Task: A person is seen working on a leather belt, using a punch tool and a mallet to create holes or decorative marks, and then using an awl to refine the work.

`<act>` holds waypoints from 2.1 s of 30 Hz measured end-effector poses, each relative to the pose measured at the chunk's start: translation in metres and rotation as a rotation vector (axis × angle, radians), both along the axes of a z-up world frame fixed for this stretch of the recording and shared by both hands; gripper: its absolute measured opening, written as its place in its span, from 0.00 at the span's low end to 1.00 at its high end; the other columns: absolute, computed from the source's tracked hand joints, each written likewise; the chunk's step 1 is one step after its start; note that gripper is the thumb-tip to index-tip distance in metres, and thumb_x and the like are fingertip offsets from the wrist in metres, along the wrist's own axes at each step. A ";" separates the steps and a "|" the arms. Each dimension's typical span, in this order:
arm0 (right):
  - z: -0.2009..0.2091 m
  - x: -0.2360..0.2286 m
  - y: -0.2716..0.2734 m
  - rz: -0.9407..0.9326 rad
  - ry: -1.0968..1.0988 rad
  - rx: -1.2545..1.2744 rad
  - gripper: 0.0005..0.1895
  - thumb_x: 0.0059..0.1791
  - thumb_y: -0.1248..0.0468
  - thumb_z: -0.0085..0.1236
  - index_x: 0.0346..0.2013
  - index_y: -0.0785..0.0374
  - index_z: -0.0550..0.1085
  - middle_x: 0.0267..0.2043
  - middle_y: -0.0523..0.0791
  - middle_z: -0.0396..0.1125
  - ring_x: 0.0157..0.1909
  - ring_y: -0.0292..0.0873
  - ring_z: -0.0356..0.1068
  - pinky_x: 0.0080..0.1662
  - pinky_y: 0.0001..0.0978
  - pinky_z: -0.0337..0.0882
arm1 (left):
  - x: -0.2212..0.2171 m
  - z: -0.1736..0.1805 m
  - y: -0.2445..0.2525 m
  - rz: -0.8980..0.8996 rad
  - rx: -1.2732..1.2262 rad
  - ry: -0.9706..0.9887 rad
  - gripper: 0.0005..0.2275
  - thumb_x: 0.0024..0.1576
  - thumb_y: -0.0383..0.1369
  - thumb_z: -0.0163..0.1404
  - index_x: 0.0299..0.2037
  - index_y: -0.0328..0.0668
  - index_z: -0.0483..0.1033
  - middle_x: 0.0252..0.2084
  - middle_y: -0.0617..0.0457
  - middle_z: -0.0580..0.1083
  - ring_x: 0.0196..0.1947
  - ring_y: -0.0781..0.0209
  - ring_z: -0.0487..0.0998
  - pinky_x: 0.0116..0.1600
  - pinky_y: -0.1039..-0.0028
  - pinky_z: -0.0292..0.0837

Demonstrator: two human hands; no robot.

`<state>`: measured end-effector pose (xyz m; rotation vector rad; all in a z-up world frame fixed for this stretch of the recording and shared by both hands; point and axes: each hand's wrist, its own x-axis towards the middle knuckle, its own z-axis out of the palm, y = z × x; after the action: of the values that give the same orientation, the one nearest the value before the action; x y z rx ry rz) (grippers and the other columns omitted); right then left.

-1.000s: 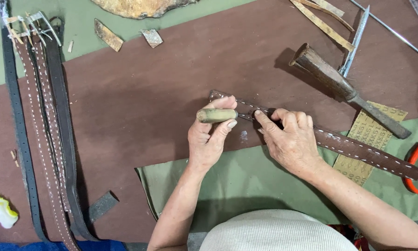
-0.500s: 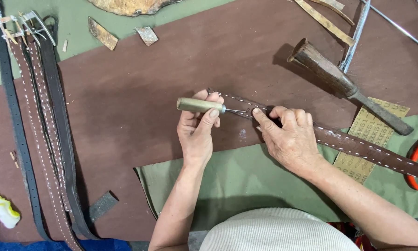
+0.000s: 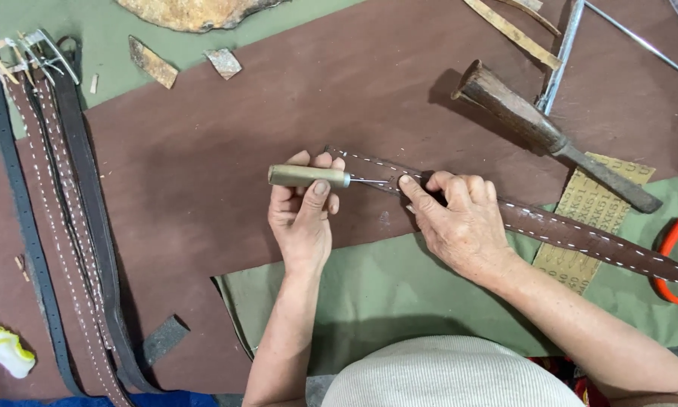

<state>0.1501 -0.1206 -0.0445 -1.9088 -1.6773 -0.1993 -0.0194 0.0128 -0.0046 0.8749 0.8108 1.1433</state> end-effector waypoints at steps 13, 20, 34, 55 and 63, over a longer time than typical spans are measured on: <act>-0.002 0.001 -0.001 0.011 -0.032 0.002 0.17 0.52 0.58 0.61 0.56 0.45 0.81 0.46 0.42 0.62 0.49 0.48 0.65 0.44 0.38 0.64 | -0.021 0.018 0.027 0.185 0.272 0.141 0.13 0.59 0.18 0.55 0.52 0.38 0.71 0.42 0.32 0.77 0.41 0.40 0.84 0.26 0.76 0.72; -0.006 0.003 -0.002 0.004 -0.006 0.016 0.17 0.52 0.58 0.60 0.56 0.45 0.81 0.45 0.42 0.62 0.48 0.47 0.65 0.44 0.37 0.64 | -0.001 0.001 -0.001 0.014 0.349 0.182 0.17 0.57 0.20 0.59 0.54 0.29 0.68 0.43 0.32 0.79 0.43 0.48 0.85 0.30 0.82 0.74; -0.003 0.002 -0.001 0.010 0.010 0.013 0.18 0.52 0.59 0.61 0.57 0.46 0.81 0.45 0.42 0.62 0.48 0.48 0.65 0.45 0.38 0.64 | 0.007 -0.009 -0.009 0.031 0.361 0.146 0.18 0.54 0.18 0.60 0.52 0.25 0.69 0.43 0.33 0.79 0.47 0.47 0.84 0.33 0.83 0.79; -0.001 0.003 -0.002 0.015 0.020 -0.025 0.18 0.51 0.60 0.61 0.56 0.46 0.81 0.46 0.42 0.61 0.49 0.47 0.64 0.44 0.36 0.63 | 0.005 -0.015 -0.007 0.042 0.358 0.111 0.18 0.54 0.18 0.60 0.54 0.27 0.69 0.43 0.36 0.80 0.48 0.49 0.84 0.33 0.85 0.79; -0.001 0.002 -0.001 0.012 0.029 -0.022 0.17 0.51 0.61 0.62 0.55 0.46 0.81 0.46 0.42 0.62 0.49 0.47 0.64 0.45 0.36 0.63 | 0.006 -0.018 -0.006 0.040 0.395 0.120 0.18 0.54 0.17 0.60 0.53 0.26 0.69 0.42 0.35 0.80 0.48 0.48 0.83 0.35 0.82 0.80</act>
<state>0.1523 -0.1218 -0.0456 -1.9078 -1.6784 -0.1481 -0.0139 0.0070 -0.0224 1.2685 0.7114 1.3200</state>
